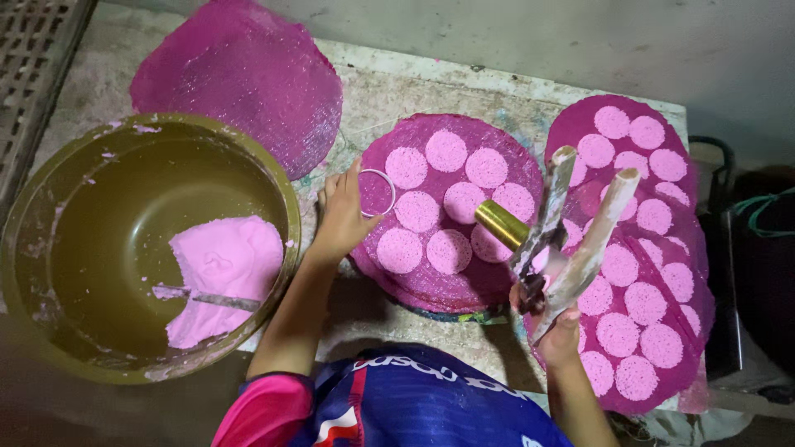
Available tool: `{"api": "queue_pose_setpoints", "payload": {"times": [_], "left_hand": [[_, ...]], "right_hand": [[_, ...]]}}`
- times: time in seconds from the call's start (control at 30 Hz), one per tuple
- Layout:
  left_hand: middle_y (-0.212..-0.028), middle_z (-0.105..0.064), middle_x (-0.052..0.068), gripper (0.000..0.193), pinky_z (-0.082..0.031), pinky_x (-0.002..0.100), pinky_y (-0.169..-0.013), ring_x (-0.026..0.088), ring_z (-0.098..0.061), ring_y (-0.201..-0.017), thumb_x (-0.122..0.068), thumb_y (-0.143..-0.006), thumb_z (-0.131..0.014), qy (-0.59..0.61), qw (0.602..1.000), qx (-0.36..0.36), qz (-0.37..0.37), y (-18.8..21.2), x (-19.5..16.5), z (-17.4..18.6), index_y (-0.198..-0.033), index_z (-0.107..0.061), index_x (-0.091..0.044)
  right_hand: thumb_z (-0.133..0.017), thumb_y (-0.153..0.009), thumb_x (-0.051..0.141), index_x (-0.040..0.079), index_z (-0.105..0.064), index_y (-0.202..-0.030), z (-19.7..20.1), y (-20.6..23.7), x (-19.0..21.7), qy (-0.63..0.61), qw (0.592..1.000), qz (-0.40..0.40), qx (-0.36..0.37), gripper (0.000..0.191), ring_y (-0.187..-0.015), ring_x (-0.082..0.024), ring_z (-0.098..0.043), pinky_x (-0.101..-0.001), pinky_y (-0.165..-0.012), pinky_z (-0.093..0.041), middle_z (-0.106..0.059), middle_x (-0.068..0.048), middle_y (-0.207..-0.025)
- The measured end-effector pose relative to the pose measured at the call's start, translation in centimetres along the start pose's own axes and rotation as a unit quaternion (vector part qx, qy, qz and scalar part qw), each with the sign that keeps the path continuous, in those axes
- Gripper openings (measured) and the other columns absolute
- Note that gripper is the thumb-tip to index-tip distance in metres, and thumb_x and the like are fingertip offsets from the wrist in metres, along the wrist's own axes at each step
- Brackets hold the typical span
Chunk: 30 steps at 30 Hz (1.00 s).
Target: The person fills a wooden hand press with pink batter from a large bowl and squeezes it to deposit round batter discs onto round pink mats. When a mat is filled, the person stacks it with others and moves the stack to a slatted drying rack, then resumes pressing more discs.
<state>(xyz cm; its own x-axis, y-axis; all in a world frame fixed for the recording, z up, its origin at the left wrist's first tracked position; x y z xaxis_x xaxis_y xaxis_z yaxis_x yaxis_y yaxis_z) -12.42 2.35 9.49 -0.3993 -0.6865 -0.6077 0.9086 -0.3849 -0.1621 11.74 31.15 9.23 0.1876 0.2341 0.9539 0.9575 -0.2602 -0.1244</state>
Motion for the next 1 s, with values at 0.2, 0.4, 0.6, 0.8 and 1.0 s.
{"api": "queue_pose_setpoints", "payload": {"times": [0.2,0.4,0.6,0.8,1.0], "left_hand": [[-0.151,-0.036,0.024,0.118,-0.022,0.056,-0.117,0.038,-0.027,-0.144,-0.028,-0.074,-0.088,0.074,0.986,0.069,0.129,0.1,2.7,-1.6,-0.16,-0.011,-0.004],[-0.155,-0.042,0.023,0.065,-0.032,0.041,-0.119,0.031,-0.041,-0.143,-0.008,-0.1,-0.053,0.515,0.843,-0.033,0.153,2.6,6.9,-4.5,-0.158,-0.027,0.007],[-0.144,-0.056,0.014,0.054,-0.045,0.034,-0.107,0.022,-0.057,-0.127,-0.001,-0.096,-0.052,0.576,0.776,-0.021,0.256,6.8,7.6,-7.7,-0.15,-0.043,0.001],[-0.127,-0.062,0.013,0.059,-0.047,0.035,-0.095,0.024,-0.057,-0.111,-0.004,-0.092,-0.059,0.583,0.772,-0.063,0.247,12.2,3.8,-9.3,-0.148,-0.041,0.003],[-0.149,-0.043,0.027,0.063,-0.033,0.043,-0.118,0.035,-0.04,-0.142,-0.004,-0.093,-0.062,0.225,0.951,-0.196,0.082,13.0,0.0,-0.8,-0.15,-0.036,0.009]], "right_hand": [[-0.041,-0.089,0.088,0.002,-0.053,-0.119,0.7,0.4,0.5,0.072,0.997,-0.005,-0.015,0.092,-0.082,-0.021,-0.054,-0.0364,-0.073,-0.044,-0.057,-0.009,-0.094],[-0.043,-0.093,0.086,0.002,-0.053,-0.114,0.9,0.4,0.1,0.029,1.0,-0.003,0.003,0.087,-0.085,-0.022,-0.053,-0.0377,-0.076,-0.043,-0.055,-0.009,-0.095],[-0.051,-0.09,0.083,0.005,-0.052,-0.122,0.2,-0.2,-0.8,-0.022,1.0,-0.017,0.007,0.084,-0.085,-0.023,-0.052,-0.0386,-0.074,-0.043,-0.052,-0.007,-0.097],[-0.044,-0.093,0.084,0.003,-0.055,-0.12,-1.3,-0.3,-2.1,-0.002,0.998,-0.059,0.039,0.086,-0.084,-0.021,-0.053,-0.036,-0.074,-0.042,-0.056,-0.008,-0.094],[-0.027,-0.097,0.081,-0.001,-0.064,-0.11,-2.7,-2.3,-3.2,0.149,0.964,-0.146,0.162,0.091,-0.077,-0.017,-0.059,-0.0322,-0.07,-0.046,-0.064,-0.006,-0.084]]}}
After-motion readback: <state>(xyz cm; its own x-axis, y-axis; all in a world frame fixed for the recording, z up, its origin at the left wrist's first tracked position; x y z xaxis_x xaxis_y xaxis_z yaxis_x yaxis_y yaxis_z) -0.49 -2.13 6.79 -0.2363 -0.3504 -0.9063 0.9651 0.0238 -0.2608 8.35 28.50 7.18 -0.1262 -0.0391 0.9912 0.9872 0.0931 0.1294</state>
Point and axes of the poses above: each hand's wrist, its own y-axis away from the middle knuckle, its own z-axis out of the back of the hand, x = y × z, the point moved 10 cm from there along -y, towards the middle knuckle
